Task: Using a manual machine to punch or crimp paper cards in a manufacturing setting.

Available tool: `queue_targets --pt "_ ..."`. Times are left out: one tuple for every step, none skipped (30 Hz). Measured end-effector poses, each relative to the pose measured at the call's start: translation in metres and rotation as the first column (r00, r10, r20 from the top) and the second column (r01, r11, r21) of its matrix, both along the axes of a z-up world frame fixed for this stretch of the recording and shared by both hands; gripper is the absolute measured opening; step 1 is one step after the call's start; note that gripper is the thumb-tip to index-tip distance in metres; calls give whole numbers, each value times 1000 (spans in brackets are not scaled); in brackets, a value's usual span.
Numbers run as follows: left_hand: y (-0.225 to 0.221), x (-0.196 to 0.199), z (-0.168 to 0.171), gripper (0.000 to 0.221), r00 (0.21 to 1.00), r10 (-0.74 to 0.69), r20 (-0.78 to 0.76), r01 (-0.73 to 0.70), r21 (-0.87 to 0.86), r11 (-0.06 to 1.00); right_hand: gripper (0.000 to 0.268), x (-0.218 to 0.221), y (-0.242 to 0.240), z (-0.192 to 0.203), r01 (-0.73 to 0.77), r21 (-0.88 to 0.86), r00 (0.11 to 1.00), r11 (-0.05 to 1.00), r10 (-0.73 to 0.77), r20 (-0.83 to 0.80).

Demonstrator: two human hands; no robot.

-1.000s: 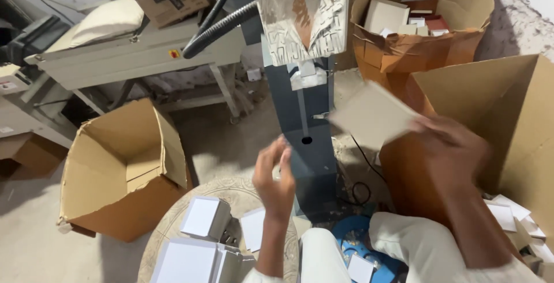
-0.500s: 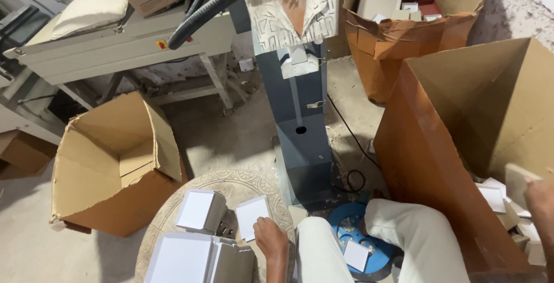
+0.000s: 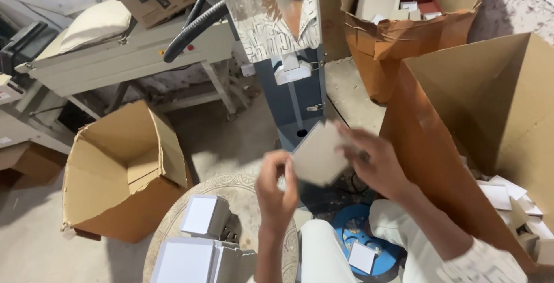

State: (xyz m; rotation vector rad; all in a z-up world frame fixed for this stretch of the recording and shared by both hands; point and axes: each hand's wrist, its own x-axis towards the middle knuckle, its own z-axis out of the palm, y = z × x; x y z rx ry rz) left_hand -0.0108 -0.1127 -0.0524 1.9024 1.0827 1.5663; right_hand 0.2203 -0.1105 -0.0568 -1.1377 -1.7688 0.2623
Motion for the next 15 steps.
queue_targets --pt "11 5 9 16 998 65 12 -66 222 973 59 -5 10 1 -29 11 992 1000 30 -123" --pt "21 12 26 16 998 67 15 -68 227 972 59 -7 20 17 -31 16 992 999 33 -120" --pt "31 18 44 25 987 158 34 -159 399 903 57 -9 30 33 27 121 993 992 -13 -120" --pt "39 24 59 33 969 239 64 -234 551 801 55 -10 37 47 89 217 990 972 -62 -126" --pt "50 27 62 33 970 236 65 -232 550 802 55 -13 46 57 91 215 990 972 -65 -125" --pt "63 29 67 33 961 249 121 -275 529 803 53 -16 55 68 142 320 988 937 -113 -105" --pt "75 31 71 34 949 261 177 -316 506 803 50 -19 65 79 185 423 983 887 -162 -90" --pt "87 31 68 34 948 263 179 -318 508 801 50 -21 77 80 182 426 983 886 -159 -89" --pt "99 30 65 33 944 266 195 -328 469 820 48 -23 89 80 178 504 984 845 -162 -76" --pt "110 30 61 34 940 268 210 -334 424 841 46 -24 100 79 172 575 984 800 -167 -62" --pt "112 28 57 34 940 269 212 -336 422 842 46 -24 102 75 170 574 984 801 -167 -59" --pt "116 25 55 40 948 255 192 -316 450 835 44 -24 105 73 140 572 990 808 -130 -58" --pt "121 22 54 47 955 242 172 -295 477 828 43 -25 109 70 108 570 994 814 -92 -57" --pt "123 18 54 47 955 243 172 -296 477 828 43 -25 110 71 108 570 994 814 -91 -58" --pt "125 14 54 51 965 212 151 -259 464 847 45 -26 111 72 106 553 994 827 -91 -54"
